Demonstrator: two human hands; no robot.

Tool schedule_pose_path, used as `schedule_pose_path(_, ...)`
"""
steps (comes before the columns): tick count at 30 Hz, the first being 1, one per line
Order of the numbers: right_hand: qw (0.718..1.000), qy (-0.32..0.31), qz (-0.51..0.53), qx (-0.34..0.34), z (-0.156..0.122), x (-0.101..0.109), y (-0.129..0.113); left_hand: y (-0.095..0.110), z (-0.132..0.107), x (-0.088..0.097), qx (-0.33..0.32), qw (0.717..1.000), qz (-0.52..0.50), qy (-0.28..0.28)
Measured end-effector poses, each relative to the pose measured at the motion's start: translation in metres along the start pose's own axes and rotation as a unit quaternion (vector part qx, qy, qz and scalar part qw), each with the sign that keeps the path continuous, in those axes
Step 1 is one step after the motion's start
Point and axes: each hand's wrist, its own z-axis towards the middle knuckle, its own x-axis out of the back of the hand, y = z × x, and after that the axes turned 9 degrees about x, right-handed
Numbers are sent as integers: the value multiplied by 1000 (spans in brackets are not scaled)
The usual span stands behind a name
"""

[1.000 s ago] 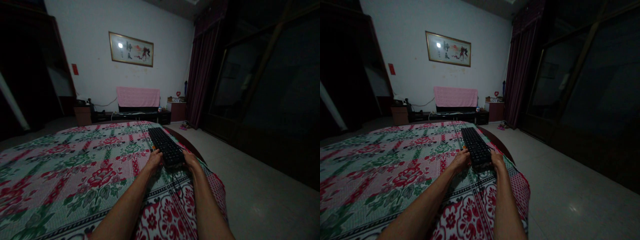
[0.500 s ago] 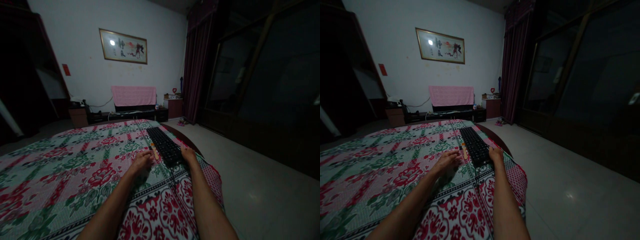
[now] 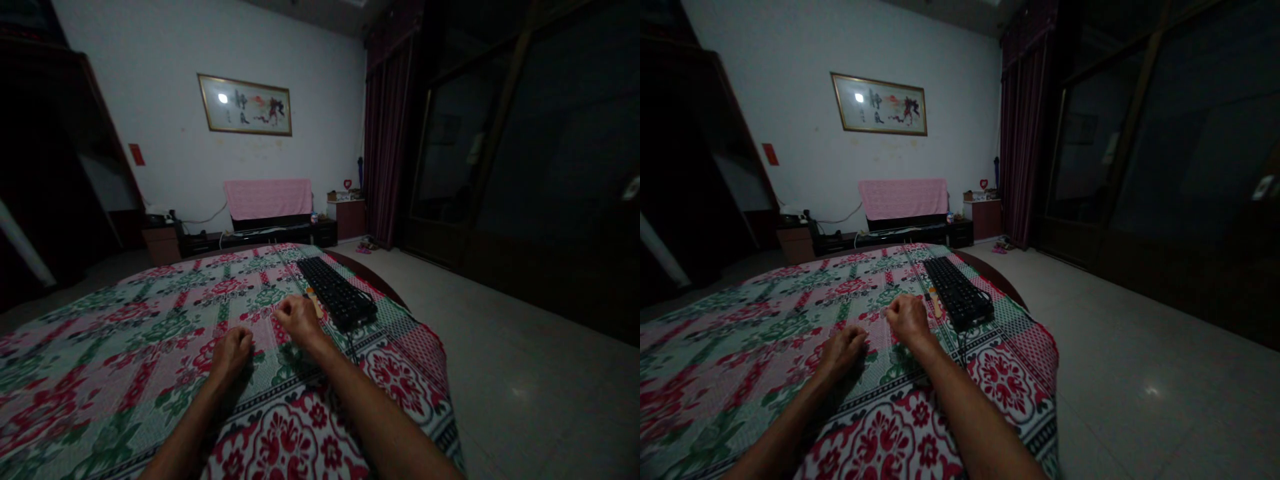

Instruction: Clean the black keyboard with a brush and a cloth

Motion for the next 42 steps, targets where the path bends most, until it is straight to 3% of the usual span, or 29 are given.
schedule_pose_path(2, 999, -42, 12, 8, -9, -35, -16, -12, -2, 8, -17, 998, 55, 30)
schedule_pose_path(5, 997, -68, 33, -7, -18, -74, -25, -28, -6, 13, -26, 996, 47, 67)
schedule_pose_path(8, 993, -74, 92, -14, -19, -98, -25, -35, -10, 9, -33, 995, 5, 93)
schedule_pose_path(12, 992, -50, 112, 13, -21, -116, -27, -35, -12, 0, -86, 993, -52, 55)
schedule_pose_path(18, 992, -106, 63, 34, -27, -119, -32, -30, -15, -1, -102, 991, -80, 22)
schedule_pose_path(35, 993, -99, 54, 42, -28, -116, -35, -31, -8, 6, -78, 995, -59, 11)
schedule_pose_path(42, 994, -100, 50, 8, -27, -121, -35, -35, -1, 6, -73, 995, -70, 0)
